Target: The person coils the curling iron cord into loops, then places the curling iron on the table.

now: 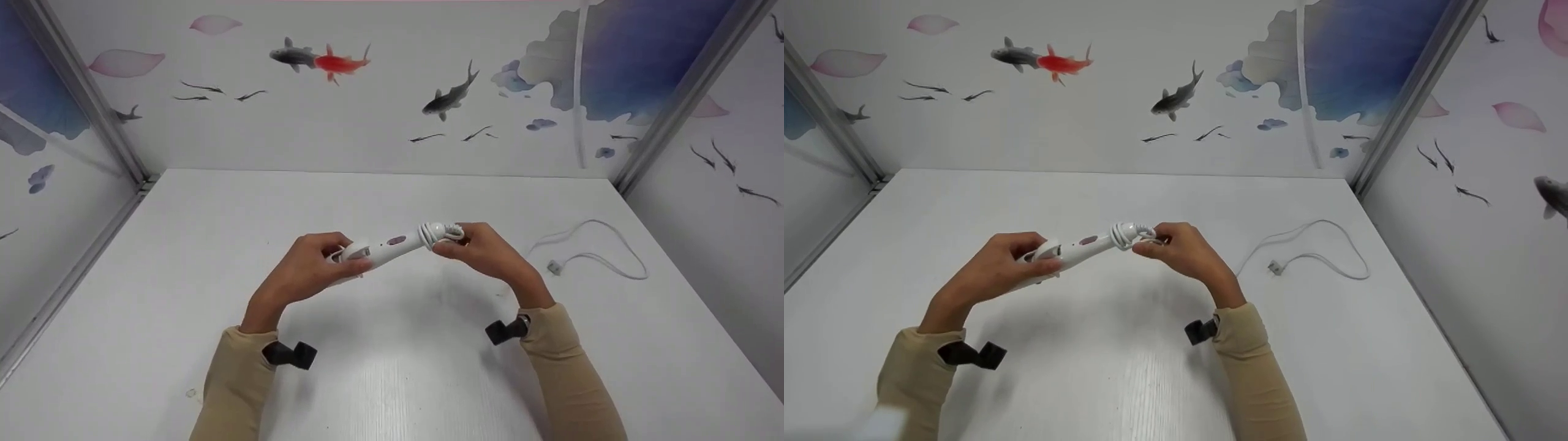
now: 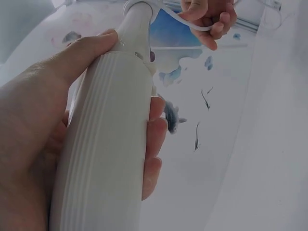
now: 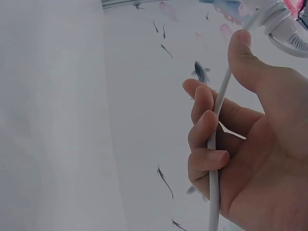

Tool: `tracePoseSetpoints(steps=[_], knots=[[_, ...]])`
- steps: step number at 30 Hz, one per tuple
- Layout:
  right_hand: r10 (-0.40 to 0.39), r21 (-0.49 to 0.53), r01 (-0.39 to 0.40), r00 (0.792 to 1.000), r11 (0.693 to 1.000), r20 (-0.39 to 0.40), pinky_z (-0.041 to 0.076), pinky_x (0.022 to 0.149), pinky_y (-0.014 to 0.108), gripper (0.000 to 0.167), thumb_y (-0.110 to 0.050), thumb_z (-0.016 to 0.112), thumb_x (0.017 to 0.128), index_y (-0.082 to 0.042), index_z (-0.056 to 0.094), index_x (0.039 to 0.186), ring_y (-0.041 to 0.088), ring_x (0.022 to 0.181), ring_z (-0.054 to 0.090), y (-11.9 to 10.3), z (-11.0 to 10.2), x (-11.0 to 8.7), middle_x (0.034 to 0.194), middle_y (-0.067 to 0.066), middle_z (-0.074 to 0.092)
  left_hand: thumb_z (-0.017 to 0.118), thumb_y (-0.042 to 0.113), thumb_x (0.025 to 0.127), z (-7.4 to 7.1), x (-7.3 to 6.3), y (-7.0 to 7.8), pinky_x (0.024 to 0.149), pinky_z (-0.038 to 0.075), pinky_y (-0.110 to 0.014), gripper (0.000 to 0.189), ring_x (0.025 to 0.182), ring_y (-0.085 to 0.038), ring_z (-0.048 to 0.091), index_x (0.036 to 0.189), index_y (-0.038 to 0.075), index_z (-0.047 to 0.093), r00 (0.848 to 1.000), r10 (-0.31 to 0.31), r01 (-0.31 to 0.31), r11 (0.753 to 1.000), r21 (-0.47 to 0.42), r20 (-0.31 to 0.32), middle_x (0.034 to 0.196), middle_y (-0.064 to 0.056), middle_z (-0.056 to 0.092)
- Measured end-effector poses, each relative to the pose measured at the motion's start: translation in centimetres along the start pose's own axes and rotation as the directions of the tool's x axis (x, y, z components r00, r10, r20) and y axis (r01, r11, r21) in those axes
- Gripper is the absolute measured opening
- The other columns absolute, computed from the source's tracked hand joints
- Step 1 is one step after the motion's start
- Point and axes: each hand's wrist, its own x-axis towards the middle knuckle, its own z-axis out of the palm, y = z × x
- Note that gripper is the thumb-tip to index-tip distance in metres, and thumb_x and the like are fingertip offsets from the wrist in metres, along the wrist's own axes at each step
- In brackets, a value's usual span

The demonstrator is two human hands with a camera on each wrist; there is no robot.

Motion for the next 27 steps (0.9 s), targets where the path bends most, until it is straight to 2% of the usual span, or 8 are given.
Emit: tracePoseSetpoints(steps=[4,8,12,17,22,27], knots=[[-0.014,-0.067,0.010,0.998,0.998,-0.053,0.045,0.078,0.033,0.025,-0.024,0.074,0.090,-0.006,0.072,0.107,0.019,0.088,0.053,0.2,-0.1,-0.1,0.100,0.007,0.068,0.075,0.043,0.087,0.5,0.1,0.1,0.072,0.048,-0.031,0.030,0.083,-0.018,0.058,0.104,0.018,0.073,0.999,0.012,-0.013,1.000,0.022,0.038,0.095,-0.003,0.071],[-0.065,-0.134,0.050,0.992,0.990,-0.107,0.046,0.074,0.031,0.013,-0.010,0.073,0.090,-0.003,0.075,0.100,0.019,0.083,0.055,0.3,0.0,-0.1,0.095,0.011,0.072,0.076,0.044,0.087,1.0,0.1,0.4,0.069,0.047,-0.031,0.028,0.080,-0.017,0.055,0.101,0.020,0.074,0.997,0.014,-0.017,0.999,0.036,0.078,0.093,-0.003,0.067],[-0.085,-0.055,0.077,0.984,0.995,-0.156,0.046,0.066,0.026,0.010,-0.012,0.072,0.091,-0.004,0.076,0.096,0.017,0.075,0.053,0.1,0.2,-0.2,0.089,0.010,0.072,0.076,0.046,0.086,1.4,0.1,0.6,0.067,0.046,-0.030,0.028,0.079,-0.017,0.054,0.098,0.021,0.074,0.994,0.008,-0.014,0.998,0.055,0.106,0.091,-0.002,0.066],[-0.156,0.027,0.165,0.965,0.986,-0.211,0.046,0.065,0.021,0.019,-0.018,0.083,0.082,-0.006,0.078,0.096,0.014,0.075,0.055,-0.5,0.0,-0.5,0.090,0.008,0.074,0.075,0.050,0.085,2.0,0.2,1.0,0.066,0.046,-0.030,0.029,0.077,-0.016,0.055,0.093,0.022,0.074,0.991,0.015,-0.028,0.995,0.095,0.135,0.087,0.000,0.066],[-0.252,0.001,0.259,0.940,0.966,-0.231,0.042,0.065,0.021,0.019,-0.019,0.085,0.080,-0.007,0.081,0.094,0.013,0.071,0.050,-1.1,-0.1,-0.9,0.080,0.005,0.067,0.075,0.052,0.085,2.6,0.5,0.9,0.066,0.047,-0.030,0.034,0.078,-0.015,0.057,0.096,0.020,0.073,0.989,-0.019,0.000,0.991,0.134,0.144,0.089,0.000,0.066],[-0.297,-0.032,0.297,0.928,0.954,-0.226,0.040,0.061,0.021,0.011,-0.017,0.084,0.081,-0.013,0.083,0.091,0.012,0.067,0.046,-2.3,-0.4,-1.6,0.073,0.001,0.063,0.076,0.051,0.084,2.8,0.7,0.7,0.065,0.047,-0.030,0.037,0.077,-0.016,0.058,0.100,0.018,0.073,0.990,-0.067,0.048,0.987,0.156,0.123,0.090,-0.001,0.066]])
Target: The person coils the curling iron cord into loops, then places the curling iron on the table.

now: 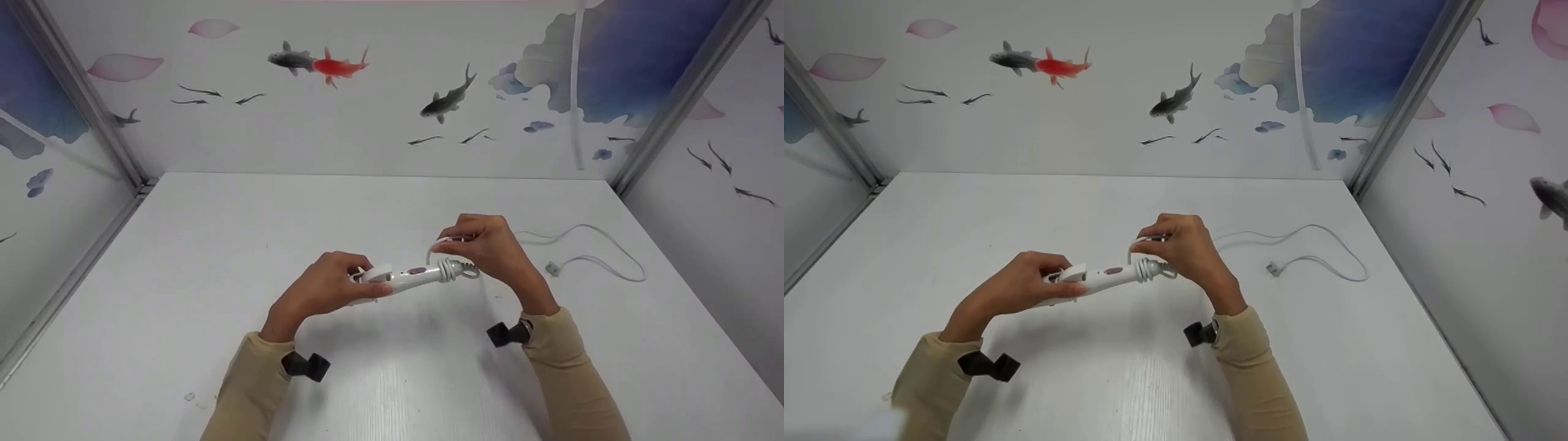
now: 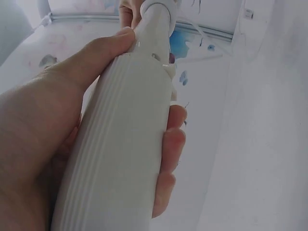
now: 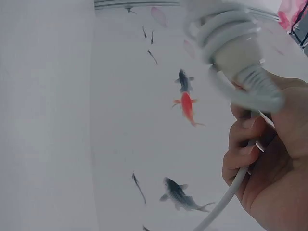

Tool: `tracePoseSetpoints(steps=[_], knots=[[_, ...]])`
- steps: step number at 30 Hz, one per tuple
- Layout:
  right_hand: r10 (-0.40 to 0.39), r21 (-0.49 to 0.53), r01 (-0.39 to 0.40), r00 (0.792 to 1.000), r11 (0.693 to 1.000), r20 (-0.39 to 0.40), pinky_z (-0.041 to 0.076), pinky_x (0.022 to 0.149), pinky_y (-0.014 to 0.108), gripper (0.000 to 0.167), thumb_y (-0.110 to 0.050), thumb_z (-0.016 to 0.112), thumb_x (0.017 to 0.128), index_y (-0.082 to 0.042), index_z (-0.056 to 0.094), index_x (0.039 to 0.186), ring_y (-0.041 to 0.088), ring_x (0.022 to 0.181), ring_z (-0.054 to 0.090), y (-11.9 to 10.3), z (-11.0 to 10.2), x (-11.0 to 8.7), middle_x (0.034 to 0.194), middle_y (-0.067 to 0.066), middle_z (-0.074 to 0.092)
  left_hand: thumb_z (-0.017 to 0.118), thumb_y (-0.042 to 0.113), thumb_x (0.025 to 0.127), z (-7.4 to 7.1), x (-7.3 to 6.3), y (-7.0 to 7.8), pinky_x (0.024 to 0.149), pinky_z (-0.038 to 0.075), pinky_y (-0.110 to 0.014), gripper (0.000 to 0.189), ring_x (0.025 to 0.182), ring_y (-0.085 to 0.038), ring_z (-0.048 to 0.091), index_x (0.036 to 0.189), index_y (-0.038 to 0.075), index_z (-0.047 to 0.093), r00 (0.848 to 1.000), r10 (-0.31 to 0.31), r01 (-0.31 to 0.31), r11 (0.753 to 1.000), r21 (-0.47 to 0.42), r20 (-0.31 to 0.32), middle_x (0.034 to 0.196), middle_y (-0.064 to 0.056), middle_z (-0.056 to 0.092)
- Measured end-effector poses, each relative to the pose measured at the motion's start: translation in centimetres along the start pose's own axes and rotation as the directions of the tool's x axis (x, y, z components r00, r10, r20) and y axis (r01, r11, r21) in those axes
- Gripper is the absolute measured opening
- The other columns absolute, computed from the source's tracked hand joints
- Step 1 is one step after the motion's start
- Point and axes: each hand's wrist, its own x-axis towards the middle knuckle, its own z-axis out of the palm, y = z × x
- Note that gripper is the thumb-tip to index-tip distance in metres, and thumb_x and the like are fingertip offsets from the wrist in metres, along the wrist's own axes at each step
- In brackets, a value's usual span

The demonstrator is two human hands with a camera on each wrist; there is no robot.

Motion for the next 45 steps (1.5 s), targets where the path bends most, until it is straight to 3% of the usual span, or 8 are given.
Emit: tracePoseSetpoints(steps=[5,9,15,19,24,32,38,45], knots=[[-0.071,-0.057,0.073,0.997,0.996,0.029,0.044,0.058,0.021,0.008,-0.017,0.081,0.084,-0.014,0.083,0.092,0.011,0.064,0.048,-1.9,-0.1,-0.7,0.072,0.000,0.064,0.075,0.051,0.085,0.2,0.2,-0.1,0.064,0.046,-0.029,0.038,0.076,-0.016,0.058,0.104,0.018,0.074,0.999,-0.043,0.043,0.999,-0.009,-0.028,0.091,-0.002,0.066],[-0.116,-0.088,0.119,0.992,0.989,0.042,0.041,0.057,0.020,0.012,-0.019,0.075,0.090,-0.013,0.082,0.097,0.010,0.063,0.048,-3.1,0.1,-1.1,0.072,-0.001,0.062,0.076,0.051,0.085,0.1,0.2,0.0,0.064,0.046,-0.029,0.037,0.076,-0.017,0.058,0.103,0.018,0.074,0.992,-0.068,0.064,0.997,-0.041,-0.104,0.091,-0.002,0.068],[-0.132,-0.100,0.134,0.991,0.986,0.022,0.034,0.057,0.021,0.018,-0.021,0.065,0.098,-0.010,0.078,0.098,0.009,0.062,0.041,-3.5,0.3,-1.1,0.072,-0.002,0.055,0.076,0.052,0.084,0.0,0.2,0.2,0.062,0.045,-0.028,0.045,0.079,-0.018,0.059,0.109,0.015,0.074,0.961,-0.091,0.075,0.995,-0.071,-0.262,0.097,-0.006,0.071],[-0.101,-0.060,0.105,0.992,0.993,0.073,0.037,0.056,0.021,0.020,-0.020,0.061,0.101,-0.009,0.075,0.093,0.009,0.061,0.042,-3.3,0.2,-1.0,0.074,-0.003,0.053,0.077,0.051,0.084,-0.3,0.1,0.5,0.063,0.046,-0.028,0.047,0.083,-0.020,0.061,0.113,0.014,0.074,0.944,-0.128,0.101,0.990,-0.102,-0.304,0.102,-0.008,0.072],[-0.053,0.027,0.048,0.980,0.998,0.192,0.051,0.063,0.024,0.022,-0.021,0.058,0.102,-0.010,0.077,0.106,0.010,0.068,0.056,-2.5,-0.2,-0.7,0.081,0.001,0.066,0.076,0.048,0.086,-1.0,-0.1,0.6,0.069,0.051,-0.030,0.045,0.088,-0.022,0.063,0.113,0.012,0.074,0.942,-0.123,0.077,0.985,-0.153,-0.313,0.104,-0.009,0.072],[0.019,0.099,-0.059,0.933,0.993,0.359,0.056,0.081,0.028,0.028,-0.023,0.058,0.102,-0.003,0.078,0.102,0.011,0.076,0.066,-0.4,-0.4,0.2,0.082,0.012,0.072,0.077,0.045,0.085,-1.4,-0.4,0.7,0.075,0.053,-0.033,0.041,0.091,-0.022,0.064,0.111,0.013,0.075,0.950,-0.062,0.001,0.981,-0.196,-0.306,0.106,-0.008,0.072],[0.190,0.025,-0.209,0.927,0.978,0.323,0.052,0.084,0.035,0.028,-0.026,0.061,0.100,-0.006,0.079,0.093,0.014,0.076,0.067,0.7,0.1,0.5,0.078,0.002,0.072,0.078,0.044,0.085,-1.4,-0.5,0.6,0.074,0.050,-0.032,0.037,0.089,-0.021,0.061,0.107,0.013,0.075,0.960,-0.013,-0.047,0.978,-0.204,-0.281,0.100,-0.007,0.071],[0.277,-0.081,-0.265,0.925,0.961,0.260,0.050,0.076,0.034,0.034,-0.036,0.060,0.099,-0.007,0.077,0.090,0.025,0.080,0.063,1.4,0.4,0.6,0.080,0.003,0.071,0.077,0.044,0.085,-1.2,-0.3,0.2,0.072,0.048,-0.031,0.036,0.086,-0.020,0.060,0.103,0.013,0.076,0.966,0.027,-0.072,0.983,-0.169,-0.258,0.096,-0.007,0.071]])
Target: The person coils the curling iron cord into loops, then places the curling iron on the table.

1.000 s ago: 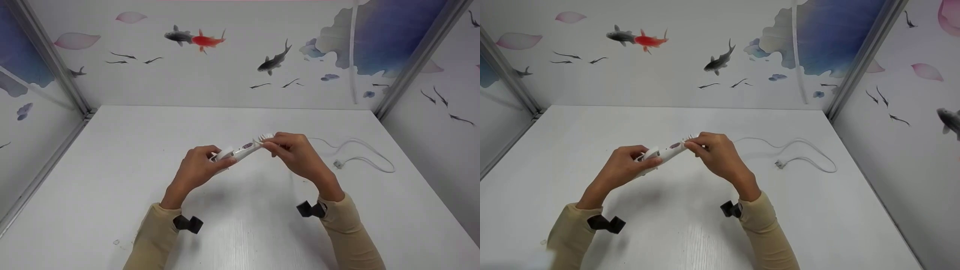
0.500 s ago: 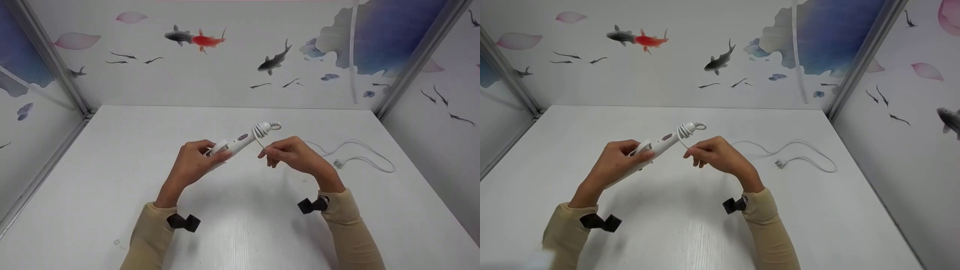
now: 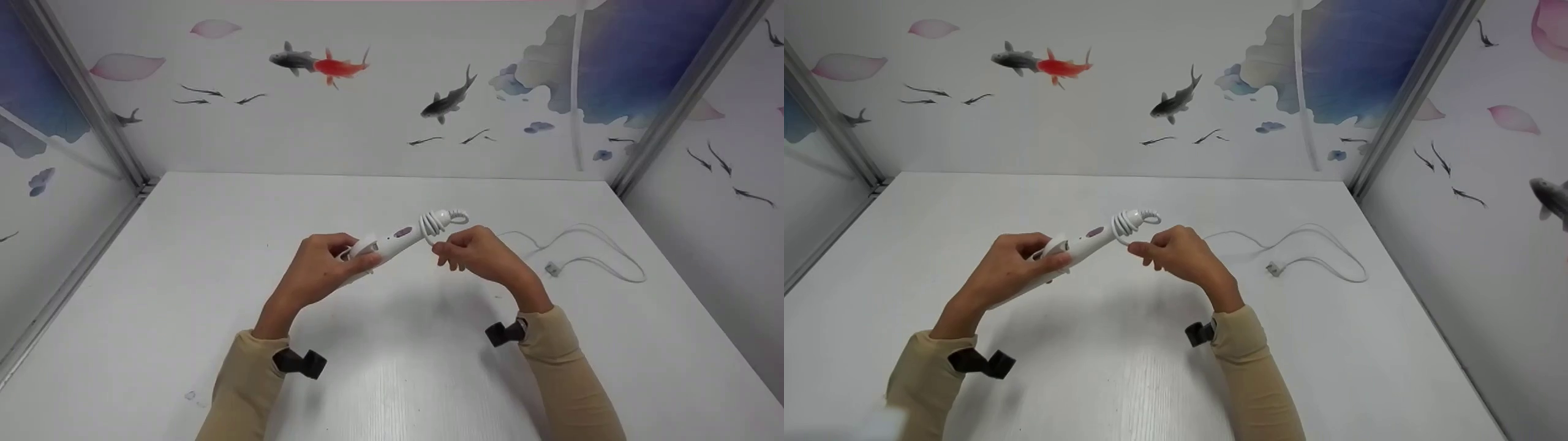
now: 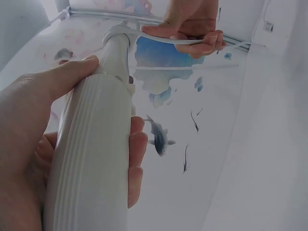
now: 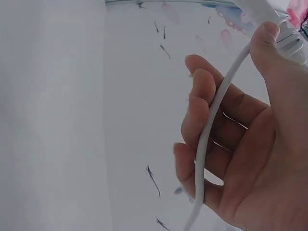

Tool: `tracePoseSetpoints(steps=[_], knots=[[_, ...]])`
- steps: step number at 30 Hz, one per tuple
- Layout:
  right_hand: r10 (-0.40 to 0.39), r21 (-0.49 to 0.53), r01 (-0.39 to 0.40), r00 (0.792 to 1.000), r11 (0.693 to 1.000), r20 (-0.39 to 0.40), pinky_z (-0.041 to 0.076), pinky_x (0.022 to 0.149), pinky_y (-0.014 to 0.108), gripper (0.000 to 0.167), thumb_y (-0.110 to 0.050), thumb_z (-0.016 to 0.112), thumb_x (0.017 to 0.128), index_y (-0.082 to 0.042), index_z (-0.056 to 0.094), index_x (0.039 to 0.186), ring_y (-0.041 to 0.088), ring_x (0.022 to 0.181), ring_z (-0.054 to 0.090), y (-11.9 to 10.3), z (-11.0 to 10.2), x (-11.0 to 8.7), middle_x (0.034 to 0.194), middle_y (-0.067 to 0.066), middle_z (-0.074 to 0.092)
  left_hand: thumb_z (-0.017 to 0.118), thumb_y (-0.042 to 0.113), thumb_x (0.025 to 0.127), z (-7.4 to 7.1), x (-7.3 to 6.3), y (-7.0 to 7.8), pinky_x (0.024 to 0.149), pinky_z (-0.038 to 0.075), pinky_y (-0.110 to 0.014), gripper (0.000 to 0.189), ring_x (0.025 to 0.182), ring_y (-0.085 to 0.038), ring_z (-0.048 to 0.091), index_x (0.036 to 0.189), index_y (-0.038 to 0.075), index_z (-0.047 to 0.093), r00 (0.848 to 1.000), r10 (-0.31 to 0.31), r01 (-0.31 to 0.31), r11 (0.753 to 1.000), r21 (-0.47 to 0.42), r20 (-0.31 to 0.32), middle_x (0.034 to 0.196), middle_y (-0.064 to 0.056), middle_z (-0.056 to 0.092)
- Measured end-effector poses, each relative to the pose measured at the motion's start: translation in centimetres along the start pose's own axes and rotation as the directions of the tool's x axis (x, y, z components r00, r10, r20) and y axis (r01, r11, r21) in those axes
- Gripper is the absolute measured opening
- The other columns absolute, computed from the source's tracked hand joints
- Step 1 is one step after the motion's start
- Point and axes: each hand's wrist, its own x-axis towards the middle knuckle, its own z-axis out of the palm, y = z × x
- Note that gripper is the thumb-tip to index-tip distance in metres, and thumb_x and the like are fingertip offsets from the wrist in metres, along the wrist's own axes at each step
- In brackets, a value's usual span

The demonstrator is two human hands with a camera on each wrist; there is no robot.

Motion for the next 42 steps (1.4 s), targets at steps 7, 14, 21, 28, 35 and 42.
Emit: tracePoseSetpoints(steps=[7,14,21,28,35,42], knots=[[-0.029,-0.013,0.029,0.999,0.999,-0.024,0.050,0.075,0.033,0.022,-0.027,0.062,0.100,-0.009,0.075,0.099,0.024,0.083,0.062,0.7,0.1,0.1,0.087,0.005,0.069,0.076,0.045,0.086,0.2,0.0,-0.1,0.073,0.050,-0.031,0.035,0.085,-0.018,0.062,0.104,0.014,0.077,0.998,0.007,-0.007,1.000,0.007,0.059,0.096,-0.004,0.074],[0.030,-0.109,-0.045,0.990,0.993,-0.136,0.045,0.066,0.030,0.022,-0.033,0.074,0.090,-0.012,0.073,0.095,0.016,0.075,0.062,1.0,0.1,0.1,0.083,0.004,0.072,0.077,0.046,0.085,0.3,-0.2,0.0,0.072,0.052,-0.032,0.033,0.081,-0.017,0.063,0.101,0.018,0.079,0.994,0.036,-0.034,0.999,-0.019,0.102,0.091,-0.001,0.075],[-0.030,-0.127,0.000,0.970,0.992,-0.241,0.041,0.068,0.034,0.013,-0.022,0.074,0.089,-0.009,0.073,0.087,0.015,0.070,0.047,1.4,0.1,0.1,0.071,-0.002,0.059,0.076,0.046,0.086,0.5,-0.3,0.0,0.069,0.052,-0.031,0.035,0.078,-0.016,0.062,0.102,0.016,0.079,0.990,0.045,-0.045,0.999,-0.010,0.133,0.090,-0.003,0.074],[-0.171,-0.081,0.154,0.945,0.985,-0.279,0.046,0.062,0.026,0.011,-0.020,0.080,0.086,-0.010,0.076,0.088,0.017,0.070,0.053,0.8,-0.2,-0.2,0.082,0.007,0.071,0.076,0.048,0.085,1.4,0.0,-0.1,0.066,0.050,-0.029,0.036,0.073,-0.013,0.059,0.096,0.014,0.080,0.974,0.061,-0.068,0.997,0.024,0.220,0.085,-0.002,0.074],[-0.269,-0.063,0.264,0.902,0.962,-0.336,0.044,0.067,0.021,0.016,-0.021,0.084,0.081,-0.009,0.078,0.090,0.015,0.073,0.052,-0.6,-0.6,-0.7,0.083,0.006,0.070,0.077,0.050,0.084,1.9,0.0,-0.1,0.066,0.051,-0.029,0.034,0.072,-0.012,0.060,0.095,0.018,0.081,0.964,0.015,-0.028,0.999,0.046,0.266,0.081,0.002,0.074],[-0.351,-0.091,0.343,0.858,0.935,-0.374,0.040,0.060,0.020,0.012,-0.019,0.086,0.078,-0.010,0.081,0.084,0.010,0.065,0.048,-1.5,-0.6,-1.4,0.071,0.003,0.064,0.075,0.050,0.085,1.8,0.2,-0.5,0.061,0.047,-0.027,0.034,0.068,-0.013,0.057,0.094,0.017,0.080,0.966,-0.063,0.039,0.994,0.101,0.250,0.078,0.001,0.069]])
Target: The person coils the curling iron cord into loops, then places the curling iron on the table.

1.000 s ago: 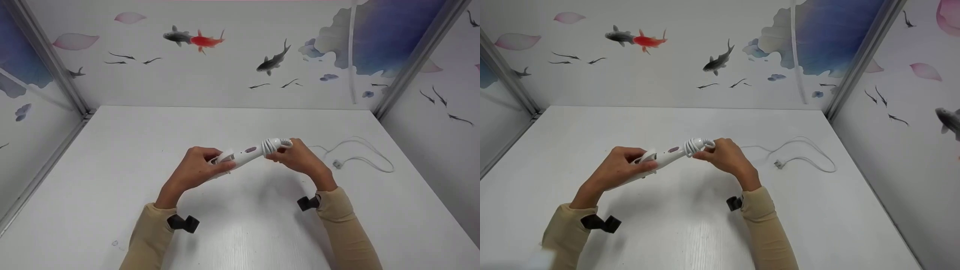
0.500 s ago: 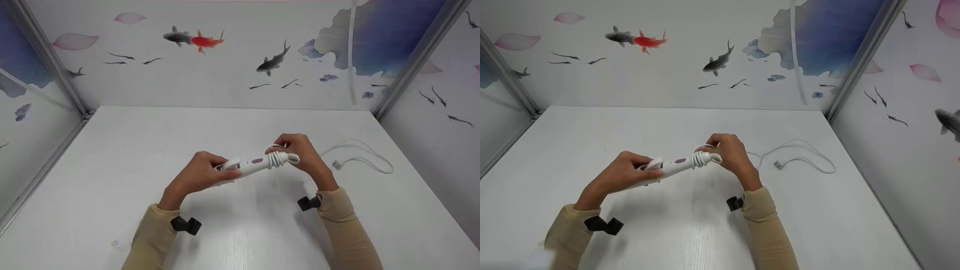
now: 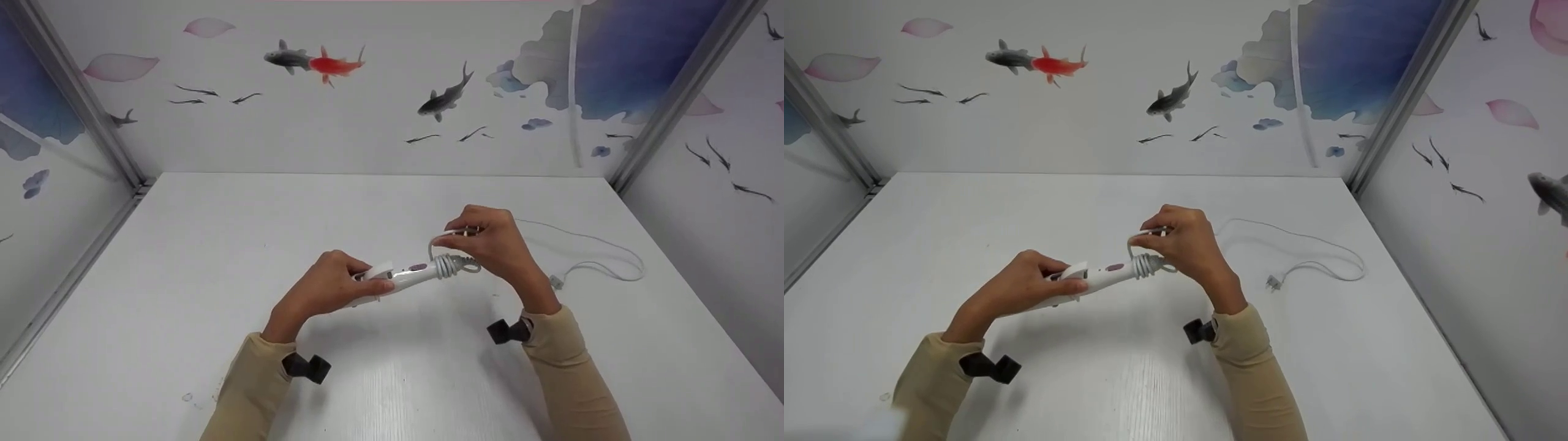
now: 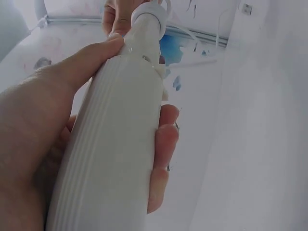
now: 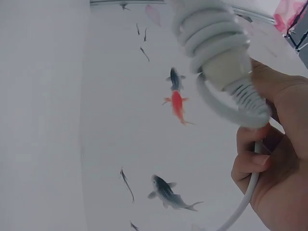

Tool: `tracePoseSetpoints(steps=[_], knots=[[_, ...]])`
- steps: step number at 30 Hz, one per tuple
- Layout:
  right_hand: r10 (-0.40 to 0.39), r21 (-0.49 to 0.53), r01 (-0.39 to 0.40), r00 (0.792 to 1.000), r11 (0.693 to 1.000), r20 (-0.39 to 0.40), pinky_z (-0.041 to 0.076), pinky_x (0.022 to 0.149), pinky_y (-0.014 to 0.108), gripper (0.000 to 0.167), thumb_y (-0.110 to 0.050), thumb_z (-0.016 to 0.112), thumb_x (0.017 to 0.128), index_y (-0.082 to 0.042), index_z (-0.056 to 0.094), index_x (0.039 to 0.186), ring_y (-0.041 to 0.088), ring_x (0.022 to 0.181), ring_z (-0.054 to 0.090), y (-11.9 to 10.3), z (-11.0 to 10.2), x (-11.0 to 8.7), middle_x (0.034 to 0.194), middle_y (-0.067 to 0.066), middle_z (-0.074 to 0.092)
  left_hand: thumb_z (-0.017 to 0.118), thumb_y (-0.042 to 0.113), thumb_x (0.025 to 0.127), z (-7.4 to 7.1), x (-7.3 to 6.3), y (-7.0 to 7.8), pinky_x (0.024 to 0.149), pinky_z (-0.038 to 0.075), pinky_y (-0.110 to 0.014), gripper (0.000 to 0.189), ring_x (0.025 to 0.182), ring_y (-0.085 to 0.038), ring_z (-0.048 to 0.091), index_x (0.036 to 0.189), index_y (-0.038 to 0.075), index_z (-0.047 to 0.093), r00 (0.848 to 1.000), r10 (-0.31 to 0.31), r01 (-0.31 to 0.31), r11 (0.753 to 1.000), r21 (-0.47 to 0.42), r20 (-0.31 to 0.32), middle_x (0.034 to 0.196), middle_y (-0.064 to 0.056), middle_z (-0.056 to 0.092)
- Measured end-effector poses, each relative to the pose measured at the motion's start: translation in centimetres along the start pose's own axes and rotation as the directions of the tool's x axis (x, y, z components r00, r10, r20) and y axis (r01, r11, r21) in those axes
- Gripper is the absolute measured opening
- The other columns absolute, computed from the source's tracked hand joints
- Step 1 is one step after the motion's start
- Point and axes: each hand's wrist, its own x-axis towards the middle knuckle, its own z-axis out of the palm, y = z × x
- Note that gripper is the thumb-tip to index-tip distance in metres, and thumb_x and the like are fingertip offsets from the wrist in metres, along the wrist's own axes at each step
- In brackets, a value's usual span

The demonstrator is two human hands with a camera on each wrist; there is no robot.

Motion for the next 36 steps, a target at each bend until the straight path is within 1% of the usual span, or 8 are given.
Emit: tracePoseSetpoints(steps=[5,8,12,17,21,24,30,36], knots=[[-0.088,0.029,0.087,0.995,0.996,0.038,0.042,0.056,0.020,0.010,-0.017,0.084,0.081,-0.009,0.083,0.086,0.007,0.061,0.047,-1.2,0.2,-0.4,0.068,0.002,0.063,0.075,0.052,0.085,0.2,0.1,0.0,0.061,0.046,-0.027,0.040,0.071,-0.015,0.058,0.100,0.015,0.080,0.998,-0.059,0.059,0.998,0.015,-0.038,0.084,-0.001,0.071],[-0.143,0.013,0.143,0.986,0.990,0.085,0.042,0.055,0.020,0.009,-0.017,0.080,0.085,-0.010,0.083,0.090,0.007,0.059,0.047,-1.6,0.3,-0.6,0.067,0.000,0.063,0.075,0.052,0.085,0.2,0.0,0.1,0.062,0.046,-0.027,0.042,0.071,-0.015,0.058,0.100,0.014,0.080,0.995,-0.068,0.069,0.997,0.015,-0.072,0.085,-0.002,0.071],[-0.167,0.017,0.166,0.977,0.986,0.131,0.038,0.055,0.020,0.011,-0.017,0.075,0.091,-0.009,0.083,0.092,0.007,0.059,0.044,-1.9,0.6,-0.7,0.068,0.000,0.062,0.075,0.051,0.084,-0.1,-0.1,0.0,0.061,0.045,-0.028,0.040,0.070,-0.016,0.058,0.097,0.014,0.080,0.988,-0.063,0.065,0.998,0.011,-0.144,0.083,-0.002,0.071],[-0.134,0.043,0.128,0.972,0.991,0.192,0.036,0.057,0.021,0.017,-0.013,0.066,0.097,-0.008,0.080,0.088,0.007,0.060,0.042,-1.8,0.9,-0.6,0.070,0.002,0.061,0.076,0.052,0.083,-0.5,-0.1,0.0,0.059,0.044,-0.027,0.045,0.070,-0.017,0.057,0.102,0.012,0.079,0.967,-0.084,0.093,0.995,0.026,-0.242,0.083,-0.004,0.071],[-0.076,0.034,0.070,0.968,0.997,0.238,0.037,0.058,0.021,0.021,-0.012,0.061,0.098,-0.010,0.081,0.093,0.008,0.061,0.042,-1.6,0.9,-0.5,0.074,0.003,0.064,0.075,0.053,0.084,-0.7,-0.2,0.2,0.060,0.044,-0.027,0.053,0.076,-0.018,0.059,0.113,0.009,0.076,0.949,-0.115,0.128,0.992,0.023,-0.293,0.093,-0.008,0.073],[-0.036,0.034,0.027,0.963,0.999,0.269,0.040,0.060,0.022,0.022,-0.015,0.060,0.099,-0.012,0.081,0.097,0.009,0.063,0.047,-1.3,1.0,-0.3,0.075,0.003,0.065,0.073,0.052,0.086,-0.8,-0.2,0.4,0.063,0.047,-0.027,0.056,0.081,-0.020,0.062,0.118,0.006,0.074,0.939,-0.112,0.121,0.993,0.009,-0.326,0.101,-0.011,0.074],[0.043,0.057,-0.071,0.919,0.996,0.392,0.051,0.072,0.028,0.024,-0.021,0.058,0.101,-0.012,0.080,0.102,0.015,0.077,0.062,-0.1,1.2,0.0,0.084,0.008,0.070,0.074,0.052,0.086,-0.9,-0.3,0.6,0.064,0.048,-0.028,0.056,0.083,-0.022,0.064,0.119,0.006,0.073,0.926,-0.112,0.124,0.992,0.009,-0.361,0.104,-0.013,0.074],[0.110,0.053,-0.159,0.854,0.986,0.508,0.052,0.088,0.039,0.026,-0.030,0.056,0.102,-0.018,0.079,0.106,0.018,0.094,0.068,1.6,1.6,0.2,0.098,0.003,0.073,0.074,0.051,0.086,-0.8,-0.1,0.4,0.064,0.048,-0.028,0.054,0.082,-0.021,0.063,0.118,0.008,0.073,0.932,-0.120,0.132,0.991,0.013,-0.342,0.105,-0.012,0.073]])
